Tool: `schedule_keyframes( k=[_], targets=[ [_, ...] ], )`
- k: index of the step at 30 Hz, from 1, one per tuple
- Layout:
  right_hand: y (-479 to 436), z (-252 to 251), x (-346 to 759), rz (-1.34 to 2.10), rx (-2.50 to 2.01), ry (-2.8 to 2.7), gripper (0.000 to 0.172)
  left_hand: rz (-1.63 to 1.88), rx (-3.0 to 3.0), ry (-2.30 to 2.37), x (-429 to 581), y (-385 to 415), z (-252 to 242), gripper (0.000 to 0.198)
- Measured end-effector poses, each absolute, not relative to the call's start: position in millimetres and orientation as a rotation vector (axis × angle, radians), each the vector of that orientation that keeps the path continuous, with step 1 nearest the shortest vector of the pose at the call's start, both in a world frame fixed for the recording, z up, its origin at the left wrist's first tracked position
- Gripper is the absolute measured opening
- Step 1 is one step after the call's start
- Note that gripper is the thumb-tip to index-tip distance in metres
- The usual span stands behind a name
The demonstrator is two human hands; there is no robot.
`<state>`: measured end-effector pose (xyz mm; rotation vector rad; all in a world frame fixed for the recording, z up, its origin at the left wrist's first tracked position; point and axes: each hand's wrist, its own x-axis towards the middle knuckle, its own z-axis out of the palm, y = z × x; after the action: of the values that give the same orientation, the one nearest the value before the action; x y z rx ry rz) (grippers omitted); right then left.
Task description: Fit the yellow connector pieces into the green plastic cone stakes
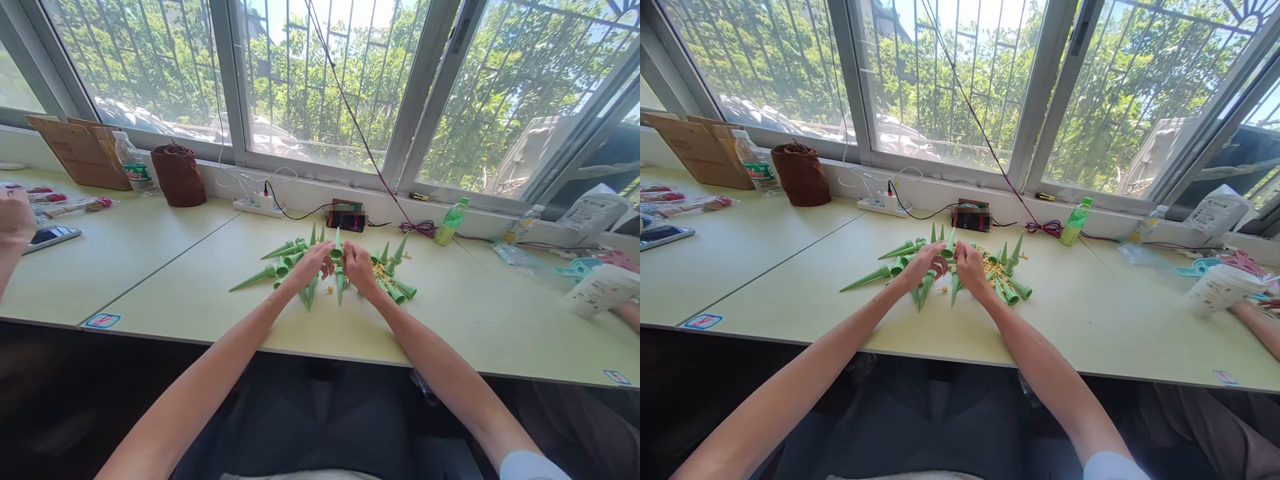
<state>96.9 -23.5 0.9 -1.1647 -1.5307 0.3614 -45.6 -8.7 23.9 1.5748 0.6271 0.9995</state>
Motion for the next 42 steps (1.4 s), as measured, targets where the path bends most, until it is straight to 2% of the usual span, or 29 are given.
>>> schedule_keyframes(
  k=[10,18,28,42],
  targets=[
    [-23.1,-0.8,95.4,0.396,-1.162,-1.536,0.045,1.026,1.623,0.65,-44.8,-12.6,26.4,0.025],
    [-25.3,0.4,93.9,0.427,-1.158,-1.536,0.048,1.057,1.645,0.636,-46.3,-11.6,26.4,0.036],
    [-23.5,0.2,95.1,0.364,-1.201,-1.557,0.044,1.085,1.699,0.645,-45.9,-5.6,22.8,0.045],
    [-21.0,-2.5,95.8,0.32,-1.223,-1.556,0.043,1.231,1.781,0.623,-43.6,1.2,12.5,0.038]
  ],
)
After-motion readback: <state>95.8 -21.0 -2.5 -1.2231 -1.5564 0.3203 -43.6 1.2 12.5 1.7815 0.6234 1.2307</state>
